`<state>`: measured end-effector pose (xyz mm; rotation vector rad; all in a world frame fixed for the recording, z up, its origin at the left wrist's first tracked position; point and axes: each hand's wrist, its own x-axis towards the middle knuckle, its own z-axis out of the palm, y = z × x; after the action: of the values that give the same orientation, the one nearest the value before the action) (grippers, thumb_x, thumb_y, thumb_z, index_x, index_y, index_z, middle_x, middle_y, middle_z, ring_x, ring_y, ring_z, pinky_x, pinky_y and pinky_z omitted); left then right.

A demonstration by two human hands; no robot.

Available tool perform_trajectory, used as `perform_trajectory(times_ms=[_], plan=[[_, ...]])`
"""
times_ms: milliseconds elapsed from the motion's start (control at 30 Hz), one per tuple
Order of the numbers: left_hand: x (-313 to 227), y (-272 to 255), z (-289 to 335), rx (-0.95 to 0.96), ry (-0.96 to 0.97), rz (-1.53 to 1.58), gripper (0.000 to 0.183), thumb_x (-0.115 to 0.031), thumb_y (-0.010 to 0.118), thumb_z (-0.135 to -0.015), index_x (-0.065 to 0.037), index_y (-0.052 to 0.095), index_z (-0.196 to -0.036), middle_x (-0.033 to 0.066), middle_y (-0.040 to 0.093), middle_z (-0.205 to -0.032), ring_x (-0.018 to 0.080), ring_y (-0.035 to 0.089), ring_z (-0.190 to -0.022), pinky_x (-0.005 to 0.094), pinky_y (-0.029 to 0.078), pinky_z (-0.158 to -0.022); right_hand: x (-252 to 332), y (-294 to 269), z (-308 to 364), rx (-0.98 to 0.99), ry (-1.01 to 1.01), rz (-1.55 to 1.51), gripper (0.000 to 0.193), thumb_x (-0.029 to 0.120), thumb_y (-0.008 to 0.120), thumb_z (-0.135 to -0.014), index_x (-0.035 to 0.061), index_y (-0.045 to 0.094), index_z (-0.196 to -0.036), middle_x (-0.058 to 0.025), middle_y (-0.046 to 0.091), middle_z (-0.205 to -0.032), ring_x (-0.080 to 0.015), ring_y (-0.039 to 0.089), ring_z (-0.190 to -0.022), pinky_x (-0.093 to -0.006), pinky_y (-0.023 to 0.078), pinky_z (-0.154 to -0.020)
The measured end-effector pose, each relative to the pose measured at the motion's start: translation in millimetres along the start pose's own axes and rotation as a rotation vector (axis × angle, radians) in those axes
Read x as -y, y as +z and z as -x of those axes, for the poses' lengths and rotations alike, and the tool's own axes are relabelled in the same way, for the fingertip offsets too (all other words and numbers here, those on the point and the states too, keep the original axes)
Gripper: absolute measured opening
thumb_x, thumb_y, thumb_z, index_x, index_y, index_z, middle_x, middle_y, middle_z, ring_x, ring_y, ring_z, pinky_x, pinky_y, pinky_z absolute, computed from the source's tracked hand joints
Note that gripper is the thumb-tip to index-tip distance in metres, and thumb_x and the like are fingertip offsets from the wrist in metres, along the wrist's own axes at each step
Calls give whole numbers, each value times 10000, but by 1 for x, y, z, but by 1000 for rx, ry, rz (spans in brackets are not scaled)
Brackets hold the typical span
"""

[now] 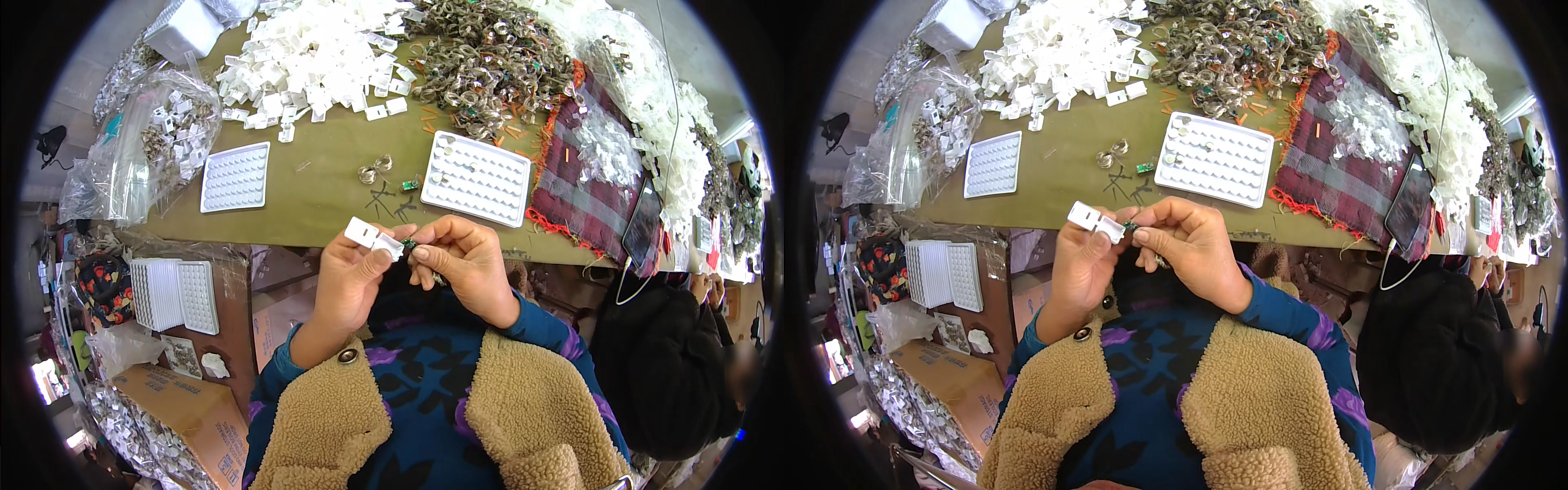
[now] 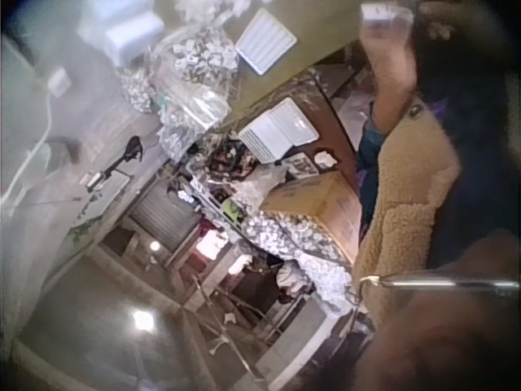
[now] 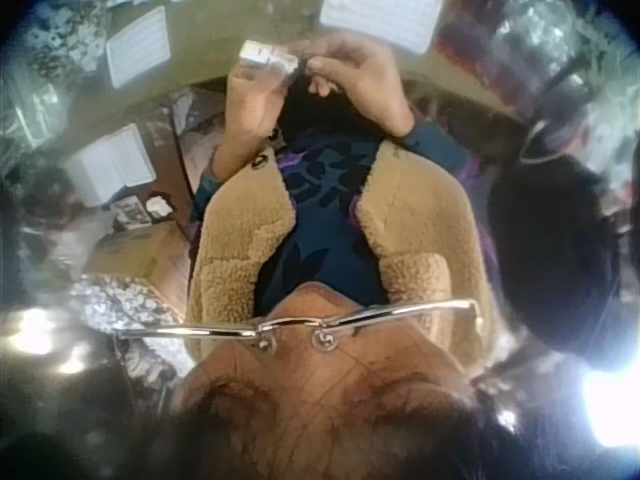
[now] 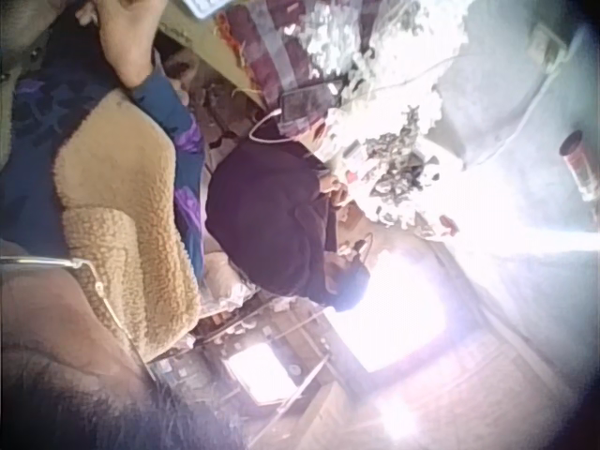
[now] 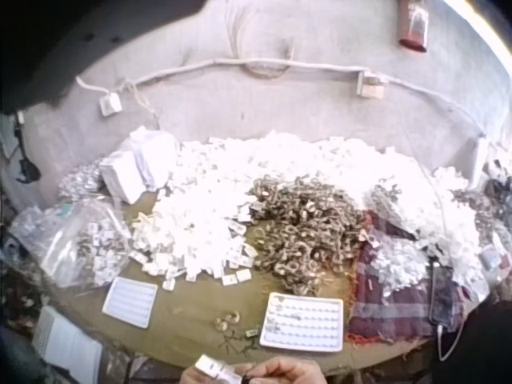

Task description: The person repeatedly picks small white plastic housings and metal contacts from a table, inserts the contacts into the housings, and places the assembled units into a white tray. The person handles items one at a time and continues the cycle throughout the clip.

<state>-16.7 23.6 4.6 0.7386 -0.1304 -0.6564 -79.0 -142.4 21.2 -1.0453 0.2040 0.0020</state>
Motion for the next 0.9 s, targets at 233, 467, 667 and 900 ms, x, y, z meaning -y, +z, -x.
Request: perform_trajectory(times_ms=[233,467,667,900], plan=[[6,5,6,-85,17,-161,282,-69,792,-832,9,662,-1069,104,699,-1021,132,653,-817,260,542,-658,18,-2,18,5,-32,108,72,-24,634,-941,-34,603,-1005,-59,624,-857,-98,600,-653,-235,500,-578],[5,9,12,-24,-72,-139,289,-98,732,-892,38,651,-1133,120,710,-967,196,715,-820,298,623,-695,18,8,18,-7,-178,307,51,-27,667,-913,-70,643,-927,-55,610,-881,-106,640,-749,-235,518,-656],[3,7,9,2,-98,-191,296,-163,705,-925,49,631,-1119,135,702,-972,223,720,-827,322,635,-687,25,-7,9,72,133,52,99,65,727,-895,-21,688,-924,-25,664,-771,-39,535,-617,-185,385,-521],[2,8,8,0,-36,-173,284,-160,724,-910,50,631,-1078,122,685,-958,227,718,-829,327,632,-675,31,-4,6,58,198,32,97,36,696,-908,-44,655,-946,-46,673,-811,-48,567,-662,-200,439,-558]])
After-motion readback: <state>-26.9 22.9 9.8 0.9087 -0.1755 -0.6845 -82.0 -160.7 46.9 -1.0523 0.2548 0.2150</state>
